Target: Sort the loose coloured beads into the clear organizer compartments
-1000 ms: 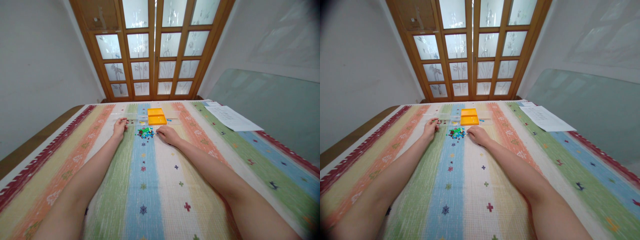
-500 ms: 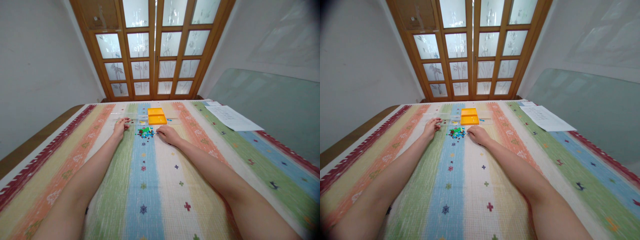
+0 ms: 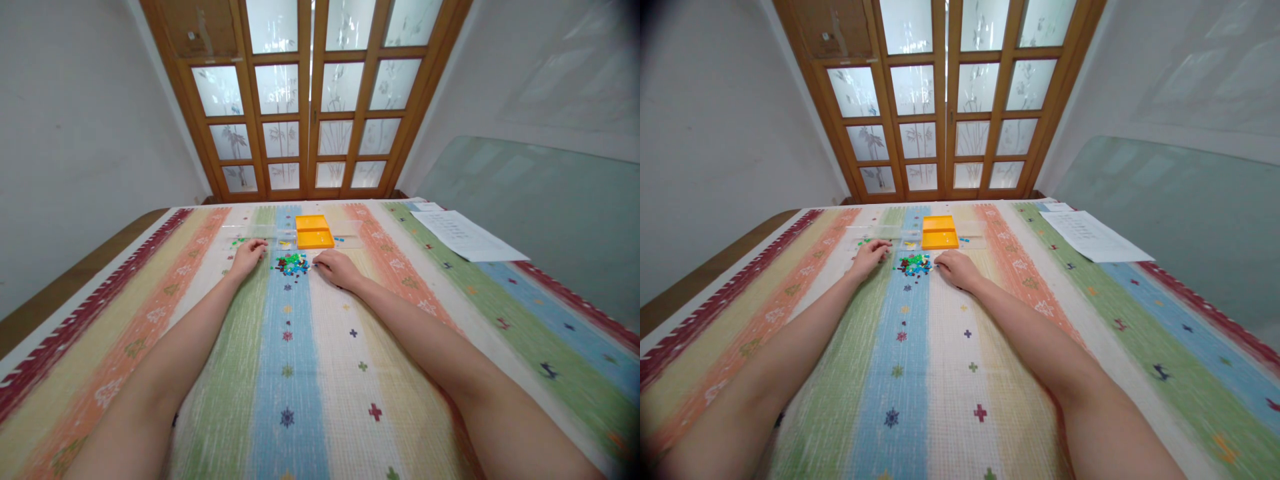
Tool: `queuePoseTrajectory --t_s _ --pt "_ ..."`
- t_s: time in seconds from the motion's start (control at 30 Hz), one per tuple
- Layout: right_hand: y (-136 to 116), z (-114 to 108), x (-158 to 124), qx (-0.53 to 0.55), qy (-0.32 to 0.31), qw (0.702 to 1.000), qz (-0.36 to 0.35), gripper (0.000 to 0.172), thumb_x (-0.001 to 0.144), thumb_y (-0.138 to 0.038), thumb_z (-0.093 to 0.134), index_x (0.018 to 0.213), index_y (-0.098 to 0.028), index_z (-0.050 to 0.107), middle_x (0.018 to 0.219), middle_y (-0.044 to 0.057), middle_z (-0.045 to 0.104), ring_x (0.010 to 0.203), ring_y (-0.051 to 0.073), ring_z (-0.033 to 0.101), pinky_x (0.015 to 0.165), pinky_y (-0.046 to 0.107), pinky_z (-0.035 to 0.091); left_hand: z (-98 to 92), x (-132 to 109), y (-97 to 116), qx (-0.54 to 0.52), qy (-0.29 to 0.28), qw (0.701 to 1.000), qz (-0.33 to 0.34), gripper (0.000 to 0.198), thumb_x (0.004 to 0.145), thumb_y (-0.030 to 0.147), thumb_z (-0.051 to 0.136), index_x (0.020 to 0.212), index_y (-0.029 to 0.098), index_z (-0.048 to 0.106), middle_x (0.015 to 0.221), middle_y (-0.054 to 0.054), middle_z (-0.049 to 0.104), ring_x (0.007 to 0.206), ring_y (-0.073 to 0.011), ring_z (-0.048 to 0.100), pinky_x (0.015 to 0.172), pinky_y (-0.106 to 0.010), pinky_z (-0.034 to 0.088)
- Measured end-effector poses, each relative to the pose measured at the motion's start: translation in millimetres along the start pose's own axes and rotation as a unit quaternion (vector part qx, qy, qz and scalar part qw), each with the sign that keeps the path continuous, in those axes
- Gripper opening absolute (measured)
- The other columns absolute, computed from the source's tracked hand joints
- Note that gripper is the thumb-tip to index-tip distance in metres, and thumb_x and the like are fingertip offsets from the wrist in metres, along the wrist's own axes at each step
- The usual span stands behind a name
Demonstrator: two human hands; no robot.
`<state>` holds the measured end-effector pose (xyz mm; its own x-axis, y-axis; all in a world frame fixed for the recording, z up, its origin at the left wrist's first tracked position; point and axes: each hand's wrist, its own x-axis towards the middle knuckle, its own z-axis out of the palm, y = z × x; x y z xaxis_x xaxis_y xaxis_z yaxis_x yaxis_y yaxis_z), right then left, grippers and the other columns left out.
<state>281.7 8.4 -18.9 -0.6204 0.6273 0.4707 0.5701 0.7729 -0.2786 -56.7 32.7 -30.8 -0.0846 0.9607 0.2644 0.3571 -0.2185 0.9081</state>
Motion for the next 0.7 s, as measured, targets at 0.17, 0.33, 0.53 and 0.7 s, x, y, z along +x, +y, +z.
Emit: queuePoseTrajectory --t_s 0.17,0.33,0.53,0.7 --pt "0 0 1 -0.003 -0.003 1.0 0.001 0.021 0.098 -0.016 0.057 0.108 -0.02 0.075 0.105 0.009 0.075 0.1 0.022 0.067 0.09 0.034 0.049 1.7 -13 16 0.226 -0.098 0.955 0.165 0.018 0.086 0.028 0.061 0.093 0.02 0.076 0.091 -0.005 0.071 0.079 -0.0195 0.061 0.078 -0.033 0.048" --pt "-3 -2 1 -0.007 -0.002 1.0 0.008 0.02 0.098 -0.015 0.058 0.107 -0.02 0.076 0.104 0.009 0.075 0.1 0.022 0.067 0.09 0.033 0.049 3.3 -21 34 0.251 -0.199 0.923 0.213 0.015 0.081 0.02 0.059 0.087 0.019 0.073 0.088 -0.004 0.067 0.079 -0.0194 0.059 0.076 -0.032 0.047" --pt "-2 -1 1 -0.007 0.001 1.0 0.005 0.021 0.098 -0.015 0.058 0.107 -0.019 0.076 0.104 0.009 0.075 0.099 0.023 0.067 0.09 0.033 0.049 0.4 -21 35 0.249 -0.227 0.912 0.236 0.01 0.08 0.024 0.065 0.087 0.019 0.07 0.091 -0.004 0.065 0.083 -0.0201 0.059 0.077 -0.032 0.047" --pt "0 1 1 -0.005 0.003 1.0 0.005 0.021 0.098 -0.016 0.057 0.107 -0.02 0.076 0.104 0.009 0.075 0.1 0.023 0.067 0.09 0.034 0.049 -1.4 -19 35 0.234 -0.249 0.906 0.25 0.011 0.084 0.028 0.066 0.087 0.02 0.073 0.095 -0.006 0.065 0.091 -0.0215 0.061 0.085 -0.034 0.047"
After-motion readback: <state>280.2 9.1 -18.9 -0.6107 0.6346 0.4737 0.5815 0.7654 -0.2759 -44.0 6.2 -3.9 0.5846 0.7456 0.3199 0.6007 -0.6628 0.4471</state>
